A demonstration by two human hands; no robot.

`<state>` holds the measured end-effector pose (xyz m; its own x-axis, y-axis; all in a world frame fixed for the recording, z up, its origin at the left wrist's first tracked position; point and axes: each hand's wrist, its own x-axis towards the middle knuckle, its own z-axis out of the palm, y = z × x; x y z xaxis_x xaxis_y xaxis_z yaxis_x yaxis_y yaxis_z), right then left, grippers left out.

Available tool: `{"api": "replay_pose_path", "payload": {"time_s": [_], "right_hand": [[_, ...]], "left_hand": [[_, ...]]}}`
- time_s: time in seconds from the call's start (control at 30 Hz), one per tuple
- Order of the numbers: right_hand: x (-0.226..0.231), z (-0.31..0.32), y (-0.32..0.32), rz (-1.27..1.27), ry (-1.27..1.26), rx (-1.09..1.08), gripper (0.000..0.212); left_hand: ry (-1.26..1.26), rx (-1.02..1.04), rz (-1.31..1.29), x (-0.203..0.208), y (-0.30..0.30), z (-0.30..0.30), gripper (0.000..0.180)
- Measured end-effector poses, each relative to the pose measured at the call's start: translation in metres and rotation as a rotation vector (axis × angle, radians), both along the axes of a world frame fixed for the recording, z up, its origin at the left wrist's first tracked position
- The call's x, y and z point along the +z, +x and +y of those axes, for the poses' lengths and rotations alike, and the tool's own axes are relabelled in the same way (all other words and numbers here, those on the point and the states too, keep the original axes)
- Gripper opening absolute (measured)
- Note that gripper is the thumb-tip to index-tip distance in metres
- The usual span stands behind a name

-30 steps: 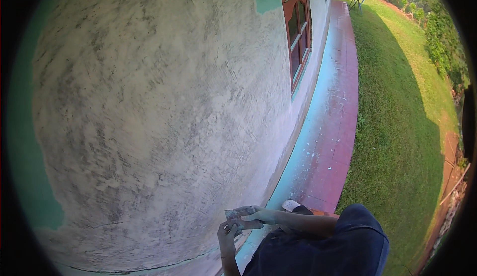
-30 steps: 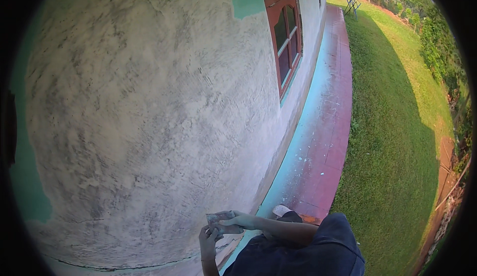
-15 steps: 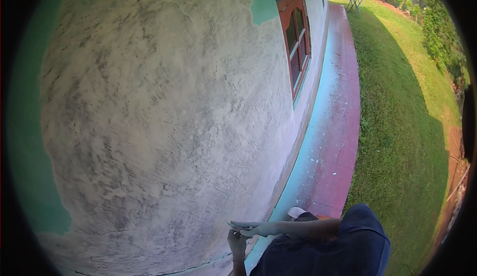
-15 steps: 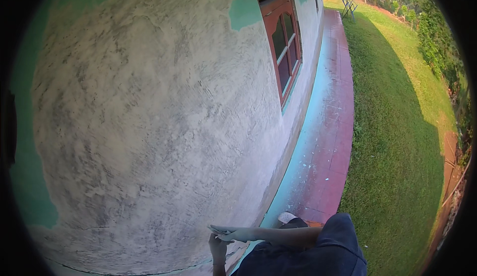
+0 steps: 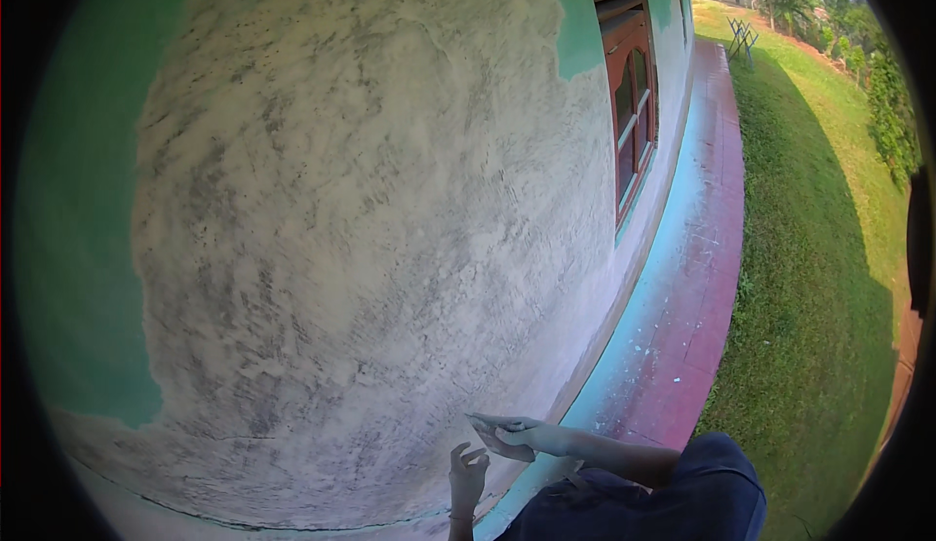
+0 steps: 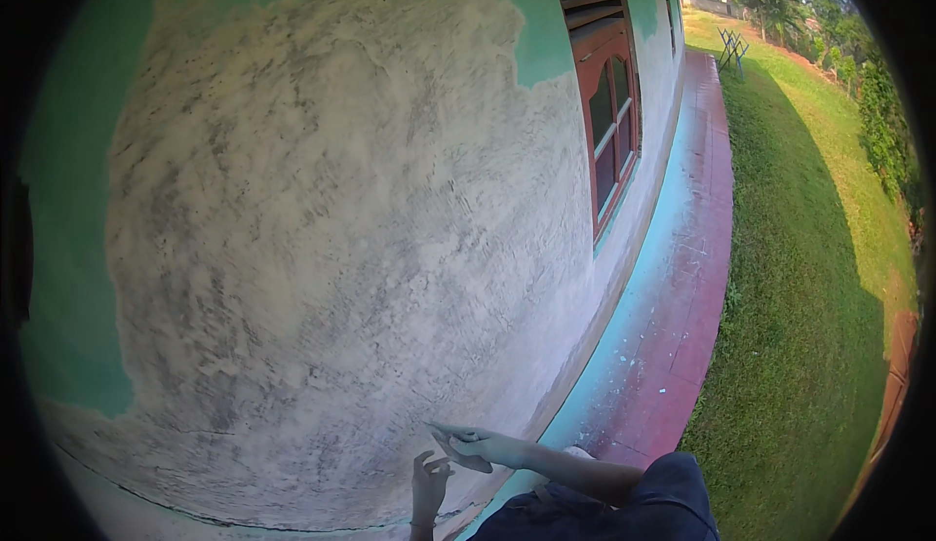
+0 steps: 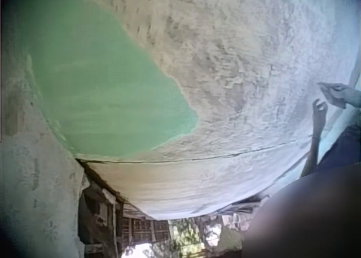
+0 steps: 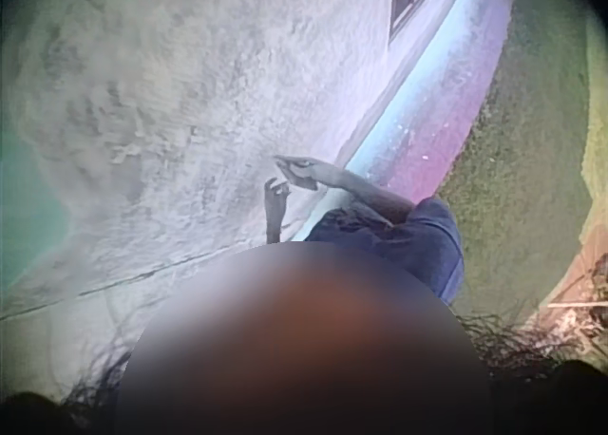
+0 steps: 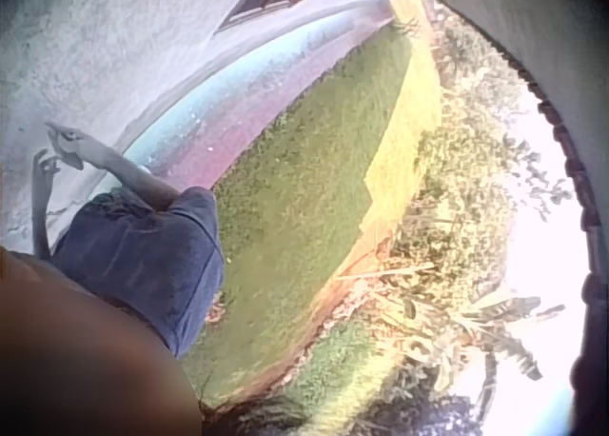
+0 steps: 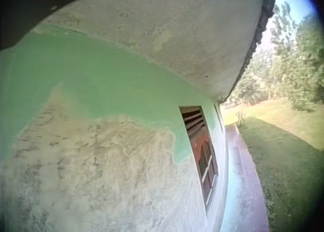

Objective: The person scrapes old loose paint or plaster from an outdoor exterior wall of a house using a scraper tool.

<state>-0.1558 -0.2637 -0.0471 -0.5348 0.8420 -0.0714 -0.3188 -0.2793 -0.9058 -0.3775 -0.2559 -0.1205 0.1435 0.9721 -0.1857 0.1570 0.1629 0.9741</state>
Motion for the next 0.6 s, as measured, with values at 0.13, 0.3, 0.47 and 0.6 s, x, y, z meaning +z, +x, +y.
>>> {"api": "replay_pose_path", "payload": {"time_s": [0.13, 0.3, 0.47, 0.6], "right_hand": [[0.066, 0.014, 0.04, -0.112, 0.218, -0.306, 0.059], [0.138, 0.041, 0.05, -0.229, 0.448, -0.56, 0.058], [0.189, 0.08, 0.035, -0.637, 1.138, -0.877, 0.059], [0.236, 0.101, 0.012, -0.624, 1.348, -0.881, 0.058]], "left_hand": [[0.334, -0.119, 0.342, 0.065, -0.011, 0.01, 0.031], [0.841, -0.099, 0.591, 0.165, -0.054, 0.014, 0.025], [1.316, 0.255, 0.623, 0.263, -0.088, 0.002, 0.029], [1.549, 0.817, 0.807, 0.323, -0.125, -0.002, 0.052]]}}
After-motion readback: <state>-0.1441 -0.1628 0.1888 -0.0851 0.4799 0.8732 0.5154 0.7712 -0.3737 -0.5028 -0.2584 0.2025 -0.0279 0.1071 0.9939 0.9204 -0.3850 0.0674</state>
